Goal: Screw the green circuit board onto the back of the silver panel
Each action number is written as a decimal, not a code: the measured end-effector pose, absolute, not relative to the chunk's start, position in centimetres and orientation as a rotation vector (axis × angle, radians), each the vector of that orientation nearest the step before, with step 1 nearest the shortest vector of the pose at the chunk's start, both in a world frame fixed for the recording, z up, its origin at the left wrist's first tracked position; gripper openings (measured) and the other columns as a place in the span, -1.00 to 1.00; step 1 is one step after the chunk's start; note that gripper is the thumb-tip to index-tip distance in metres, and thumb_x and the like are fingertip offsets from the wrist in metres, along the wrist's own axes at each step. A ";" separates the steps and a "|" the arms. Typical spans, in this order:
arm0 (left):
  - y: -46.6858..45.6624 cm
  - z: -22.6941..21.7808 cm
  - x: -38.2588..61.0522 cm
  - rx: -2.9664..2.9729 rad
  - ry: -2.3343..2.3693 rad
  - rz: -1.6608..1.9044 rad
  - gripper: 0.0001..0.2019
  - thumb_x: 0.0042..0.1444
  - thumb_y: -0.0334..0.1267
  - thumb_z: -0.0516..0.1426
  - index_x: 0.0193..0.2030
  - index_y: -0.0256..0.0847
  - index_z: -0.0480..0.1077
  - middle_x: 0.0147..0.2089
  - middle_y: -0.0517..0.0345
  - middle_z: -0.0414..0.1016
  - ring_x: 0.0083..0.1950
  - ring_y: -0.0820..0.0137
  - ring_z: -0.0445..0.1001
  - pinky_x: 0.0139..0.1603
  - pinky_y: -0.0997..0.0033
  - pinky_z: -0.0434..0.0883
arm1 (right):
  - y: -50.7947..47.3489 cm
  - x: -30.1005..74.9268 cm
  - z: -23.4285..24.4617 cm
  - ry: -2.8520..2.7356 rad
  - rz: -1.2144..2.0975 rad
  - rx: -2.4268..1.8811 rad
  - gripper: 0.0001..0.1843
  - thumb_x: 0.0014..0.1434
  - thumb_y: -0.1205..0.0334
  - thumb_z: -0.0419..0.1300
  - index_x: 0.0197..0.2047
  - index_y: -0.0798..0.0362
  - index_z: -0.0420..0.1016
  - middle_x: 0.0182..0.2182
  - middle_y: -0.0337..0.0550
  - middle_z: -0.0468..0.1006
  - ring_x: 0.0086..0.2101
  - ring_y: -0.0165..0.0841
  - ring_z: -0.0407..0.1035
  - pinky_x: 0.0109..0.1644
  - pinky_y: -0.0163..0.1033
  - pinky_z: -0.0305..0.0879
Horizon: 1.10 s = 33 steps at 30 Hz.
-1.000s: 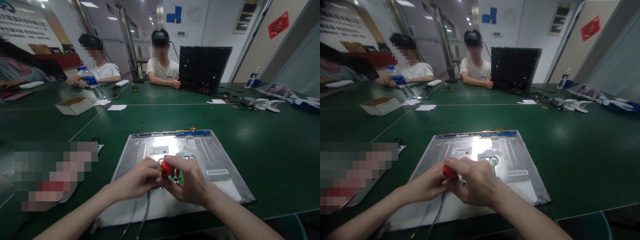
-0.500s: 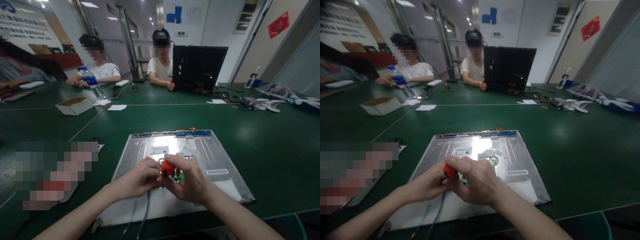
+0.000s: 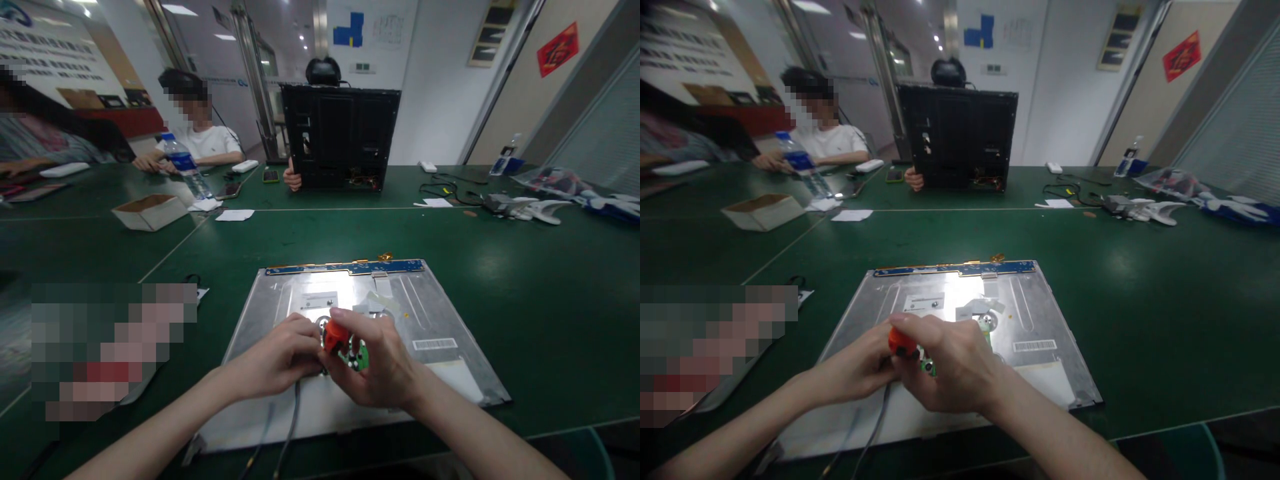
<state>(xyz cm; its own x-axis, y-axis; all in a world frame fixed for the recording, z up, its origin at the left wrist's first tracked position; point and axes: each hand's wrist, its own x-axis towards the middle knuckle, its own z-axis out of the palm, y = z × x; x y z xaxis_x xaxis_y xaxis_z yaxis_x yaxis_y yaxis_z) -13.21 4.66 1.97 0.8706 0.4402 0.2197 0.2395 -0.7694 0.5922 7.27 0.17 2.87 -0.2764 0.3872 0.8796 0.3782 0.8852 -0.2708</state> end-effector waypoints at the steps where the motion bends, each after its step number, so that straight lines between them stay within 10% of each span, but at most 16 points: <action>1: 4.7 1.9 -13.2 2.470 0.495 0.466 -0.91 0.22 -0.41 0.11 -0.26 -0.22 0.44 -0.26 0.13 0.47 -0.21 0.32 0.45 -0.11 0.32 0.37 | 0.2 7.3 2.8 -1.892 0.010 -0.558 -0.47 0.32 0.32 0.11 0.30 0.13 0.08 -0.29 -0.12 0.59 -0.41 -0.38 0.49 -0.45 -0.32 0.38; 33: 4.3 2.4 -13.0 2.448 0.519 0.455 -0.89 0.21 -0.39 0.13 -0.25 -0.18 0.50 -0.30 0.13 0.48 -0.19 0.28 0.44 -0.07 0.26 0.37 | 0.1 7.4 2.9 -1.928 0.067 -0.540 -0.36 0.19 0.42 0.10 0.32 0.16 0.08 -0.26 -0.04 0.60 -0.36 -0.34 0.48 -0.42 -0.29 0.39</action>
<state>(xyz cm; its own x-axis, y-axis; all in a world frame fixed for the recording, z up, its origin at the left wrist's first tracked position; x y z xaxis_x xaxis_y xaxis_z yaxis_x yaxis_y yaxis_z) -12.98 4.28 2.36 0.8657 0.4591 0.1994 0.2578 -0.7504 0.6086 7.44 0.13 2.87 -0.3162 0.3985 0.8609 0.3379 0.8953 -0.2903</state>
